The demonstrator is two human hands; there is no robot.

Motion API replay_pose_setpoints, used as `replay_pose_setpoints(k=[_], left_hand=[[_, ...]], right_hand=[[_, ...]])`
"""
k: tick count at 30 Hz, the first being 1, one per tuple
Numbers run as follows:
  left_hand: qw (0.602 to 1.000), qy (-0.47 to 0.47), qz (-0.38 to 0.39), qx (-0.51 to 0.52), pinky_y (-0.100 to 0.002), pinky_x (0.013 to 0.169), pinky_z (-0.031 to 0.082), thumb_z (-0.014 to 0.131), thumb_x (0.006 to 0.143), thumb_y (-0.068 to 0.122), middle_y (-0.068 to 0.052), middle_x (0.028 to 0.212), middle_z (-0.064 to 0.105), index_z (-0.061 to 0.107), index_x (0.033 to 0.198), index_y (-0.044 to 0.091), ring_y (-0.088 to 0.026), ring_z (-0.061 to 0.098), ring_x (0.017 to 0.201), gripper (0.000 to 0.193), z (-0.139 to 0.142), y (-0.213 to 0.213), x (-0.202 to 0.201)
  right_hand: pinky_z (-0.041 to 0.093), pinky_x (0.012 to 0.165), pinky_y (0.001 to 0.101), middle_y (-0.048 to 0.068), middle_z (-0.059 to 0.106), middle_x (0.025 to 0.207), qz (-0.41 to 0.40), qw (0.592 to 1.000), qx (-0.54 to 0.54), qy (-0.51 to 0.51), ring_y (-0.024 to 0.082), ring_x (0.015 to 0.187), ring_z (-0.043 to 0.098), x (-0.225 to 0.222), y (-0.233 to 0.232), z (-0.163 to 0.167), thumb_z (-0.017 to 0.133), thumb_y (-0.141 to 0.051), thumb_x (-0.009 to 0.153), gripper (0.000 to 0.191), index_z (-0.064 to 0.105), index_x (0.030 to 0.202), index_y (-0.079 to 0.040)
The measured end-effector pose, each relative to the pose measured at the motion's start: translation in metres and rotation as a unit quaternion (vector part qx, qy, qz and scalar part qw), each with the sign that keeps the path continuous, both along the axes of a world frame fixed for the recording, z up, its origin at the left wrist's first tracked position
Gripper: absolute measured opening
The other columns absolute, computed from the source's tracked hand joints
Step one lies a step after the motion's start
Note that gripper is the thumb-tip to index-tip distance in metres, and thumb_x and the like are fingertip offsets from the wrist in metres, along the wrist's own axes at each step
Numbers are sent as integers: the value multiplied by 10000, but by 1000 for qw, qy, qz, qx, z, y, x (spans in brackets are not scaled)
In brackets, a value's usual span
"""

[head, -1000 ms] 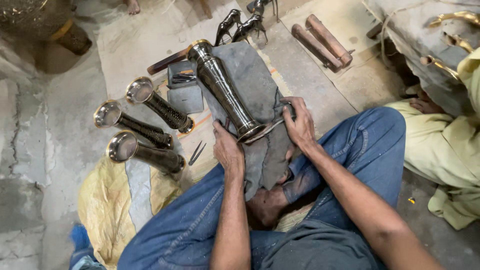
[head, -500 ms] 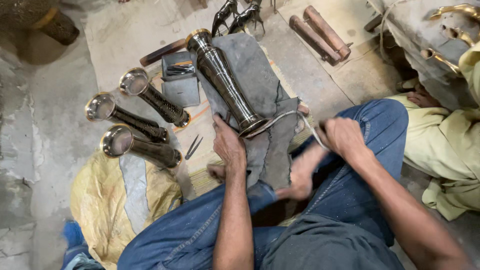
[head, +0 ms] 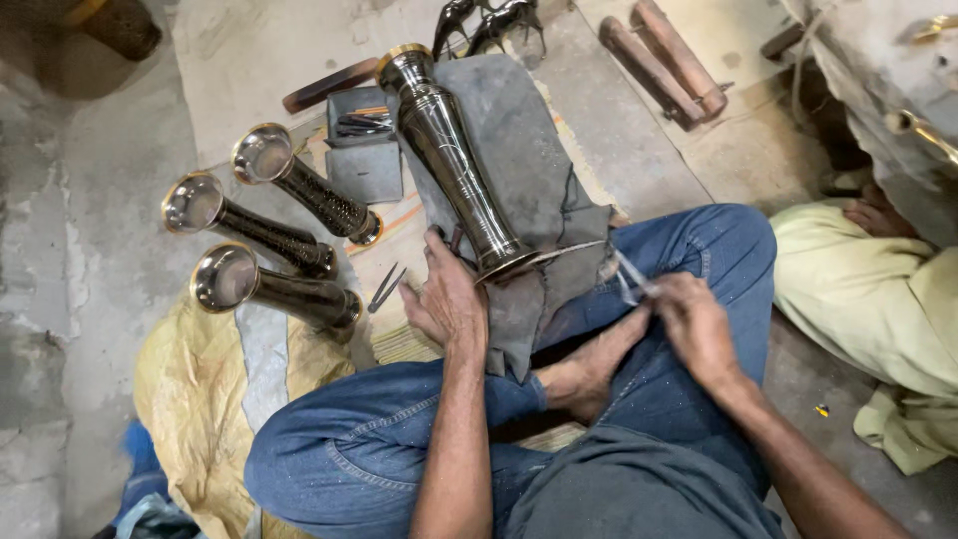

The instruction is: The person sits on the floor and uses a metal chisel and wooden mallet to engrave a decorative pattern on a silver-colored metal vase. They repeatedly position the chisel and strike it with the mallet to create fine lines on the vase surface.

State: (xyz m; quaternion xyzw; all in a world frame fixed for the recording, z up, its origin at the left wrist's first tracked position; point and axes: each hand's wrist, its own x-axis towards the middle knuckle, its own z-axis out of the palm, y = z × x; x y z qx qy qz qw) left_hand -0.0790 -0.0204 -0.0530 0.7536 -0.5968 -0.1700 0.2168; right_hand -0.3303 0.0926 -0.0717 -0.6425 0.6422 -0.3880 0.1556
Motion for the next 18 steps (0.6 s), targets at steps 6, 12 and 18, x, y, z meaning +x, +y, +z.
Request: replay_pose_setpoints(k=[6, 12, 18], left_hand=[[993, -70, -15, -94, -589, 1073, 396, 559, 946, 85, -203, 1349, 645, 416, 1397, 69, -505, 568, 1194, 474, 6, -4, -5], [1000, -10, -1, 19, -528, 878, 528, 440, 1032, 77, -219, 1331, 645, 377, 1446, 85, -434, 673, 1078, 419, 7, -9, -4], [928, 371, 16, 13, -441, 973, 568, 263, 1115, 143, -142, 1433, 605, 366, 1508, 129, -345, 735, 1057, 407, -4, -23, -2]], right_hand=[[542, 862, 449, 192, 700, 1150, -29, 986, -106, 123, 341, 989, 672, -51, -65, 38, 571, -54, 1084, 187, 689, 1224, -13], [522, 883, 484, 204, 687, 1011, 40, 968, 0, 247, 383, 952, 653, -45, -147, 60, 648, -103, 991, 221, 681, 1200, -39], [533, 889, 467, 221, 717, 1109, 100, 991, 78, 53, 392, 1059, 679, -37, -162, 39, 646, -56, 868, 438, 635, 1306, -63]])
